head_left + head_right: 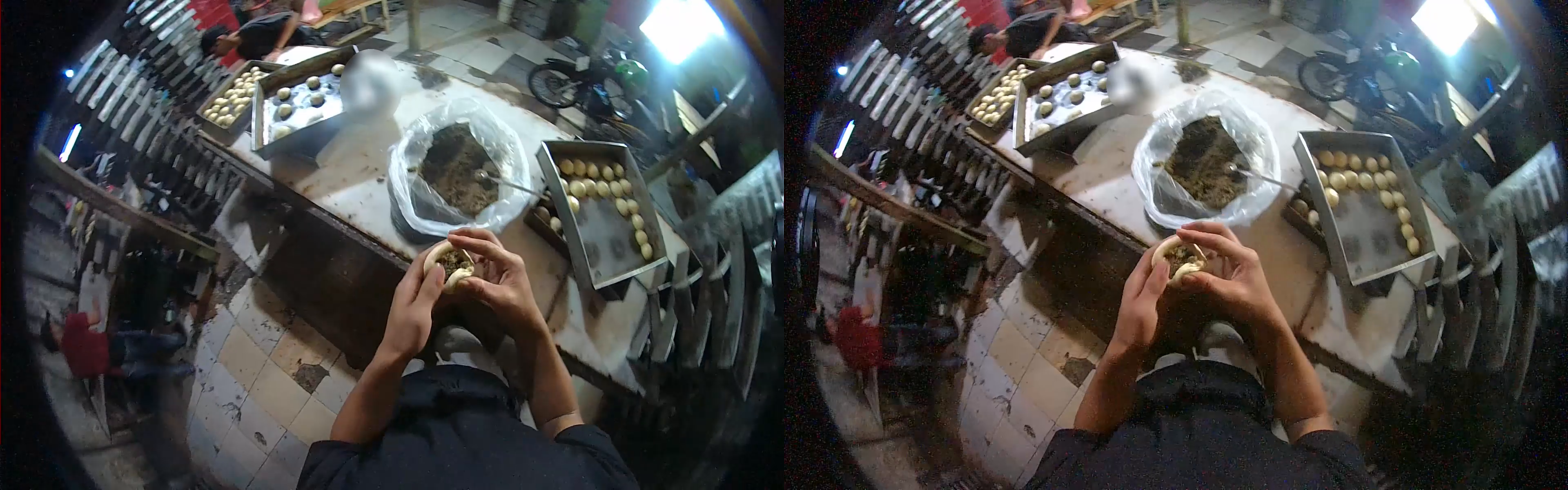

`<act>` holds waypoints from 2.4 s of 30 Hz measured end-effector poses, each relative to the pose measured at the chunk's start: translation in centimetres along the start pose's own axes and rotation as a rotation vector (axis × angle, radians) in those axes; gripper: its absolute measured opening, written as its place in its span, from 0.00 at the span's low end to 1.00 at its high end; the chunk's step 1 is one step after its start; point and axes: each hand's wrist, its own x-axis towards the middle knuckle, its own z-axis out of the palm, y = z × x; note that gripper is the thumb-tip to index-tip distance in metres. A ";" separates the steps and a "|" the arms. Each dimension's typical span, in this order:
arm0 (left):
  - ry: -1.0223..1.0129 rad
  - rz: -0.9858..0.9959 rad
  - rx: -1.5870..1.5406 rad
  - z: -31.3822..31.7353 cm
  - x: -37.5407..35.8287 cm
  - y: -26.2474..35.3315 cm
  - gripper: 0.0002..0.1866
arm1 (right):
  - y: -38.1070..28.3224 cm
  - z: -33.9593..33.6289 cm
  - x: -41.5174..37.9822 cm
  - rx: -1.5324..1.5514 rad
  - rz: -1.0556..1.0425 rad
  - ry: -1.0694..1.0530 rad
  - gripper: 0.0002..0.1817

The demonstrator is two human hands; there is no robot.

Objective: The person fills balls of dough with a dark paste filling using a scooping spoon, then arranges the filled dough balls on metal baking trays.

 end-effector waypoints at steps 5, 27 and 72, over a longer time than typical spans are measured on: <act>-0.196 0.270 0.501 -3.0 -4.8 -0.4 0.20 | -1.7 4.7 -7.4 -0.025 0.131 0.190 0.22; -0.776 0.313 0.292 28.0 -26.6 -12.3 0.19 | -14.5 -7.3 -46.9 -0.331 -0.108 0.910 0.13; -0.949 0.302 0.591 45.4 9.0 -19.1 0.11 | -40.2 -41.0 -44.2 -1.519 0.172 1.369 0.19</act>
